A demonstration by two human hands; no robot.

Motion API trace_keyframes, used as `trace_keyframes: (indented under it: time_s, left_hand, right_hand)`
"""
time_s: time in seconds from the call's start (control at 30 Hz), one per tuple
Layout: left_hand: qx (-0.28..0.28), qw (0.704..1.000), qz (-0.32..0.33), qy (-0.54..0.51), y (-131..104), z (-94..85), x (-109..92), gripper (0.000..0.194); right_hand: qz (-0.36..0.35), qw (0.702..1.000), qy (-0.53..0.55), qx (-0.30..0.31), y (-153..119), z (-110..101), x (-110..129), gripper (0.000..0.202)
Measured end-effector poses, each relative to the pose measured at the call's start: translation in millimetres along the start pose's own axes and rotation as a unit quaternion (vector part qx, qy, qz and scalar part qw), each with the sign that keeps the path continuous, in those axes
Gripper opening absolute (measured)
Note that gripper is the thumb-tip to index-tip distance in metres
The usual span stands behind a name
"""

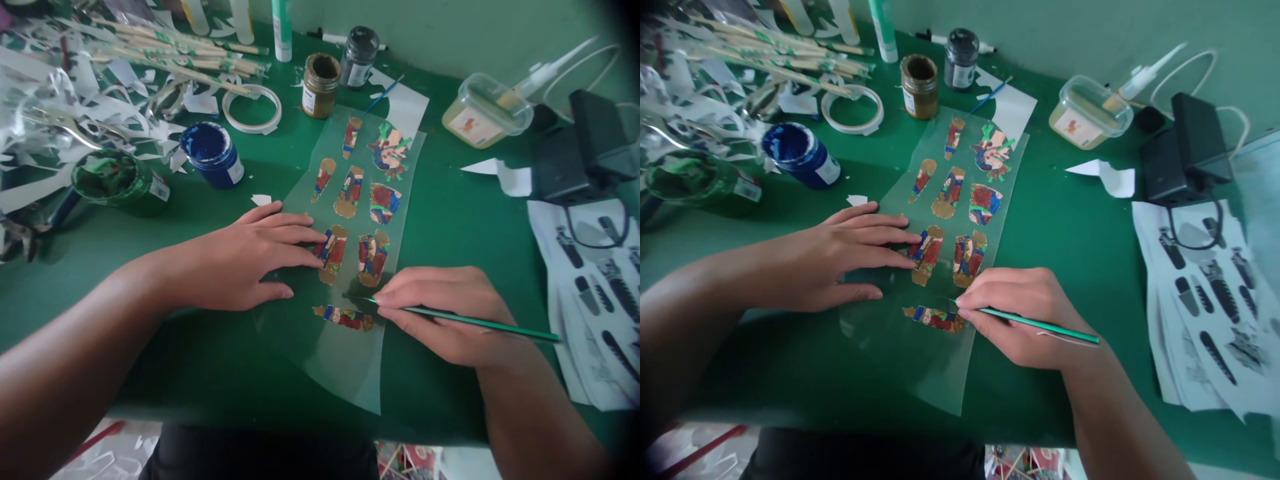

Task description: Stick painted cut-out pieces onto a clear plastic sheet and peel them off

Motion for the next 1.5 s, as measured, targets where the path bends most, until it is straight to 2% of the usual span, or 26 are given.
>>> trace_keyframes:
  time_s: [0.5,1.07,1.17,1.27,1.33,1.37,1.43,1.5]
  left_hand:
    - [-0.008,1.000,0.008,0.012,-1.3,0.9,1.8,0.050]
    - [-0.020,1.000,0.008,0.004,-0.1,-0.8,1.7,0.049]
    - [-0.016,1.000,0.009,0.007,-0.3,-0.4,1.3,0.048]
    - [-0.012,1.000,0.009,0.005,0.1,-1.5,0.0,0.047]
    - [-0.014,1.000,0.010,0.000,0.9,-2.8,-1.4,0.047]
    - [-0.017,1.000,0.010,-0.003,1.3,-3.5,-1.9,0.047]
    - [-0.023,1.000,0.010,-0.008,2.6,-4.3,-3.1,0.047]
    - [-0.031,0.999,0.007,-0.007,4.1,-5.1,-4.0,0.047]
  right_hand:
    - [-0.001,0.996,-0.069,0.050,-14.9,-15.2,-0.7,0.015]
    - [0.031,0.993,-0.072,0.087,-16.2,-18.0,-6.0,0.016]
    - [0.028,0.998,-0.048,0.042,-15.0,-27.1,-5.0,0.016]
    - [0.034,0.996,0.005,-0.088,-15.2,-53.0,-11.1,0.014]
    - [0.055,0.985,-0.012,-0.162,-15.6,-63.4,-21.6,0.018]
    - [0.061,0.981,-0.042,-0.177,-14.2,-63.1,-26.0,0.023]
    - [0.045,0.980,-0.115,-0.157,-7.7,-50.8,-29.8,0.026]
    - [0.018,0.981,-0.166,-0.098,-0.6,-31.3,-32.9,0.025]
Point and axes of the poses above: each hand's wrist, its own y-axis towards the middle knuckle, its own z-axis out of the palm, x = y × z, the point moved 10 cm from there along y, towards the middle knuckle, and after that the axes turned 15 degrees about z, right-handed, at the moved point
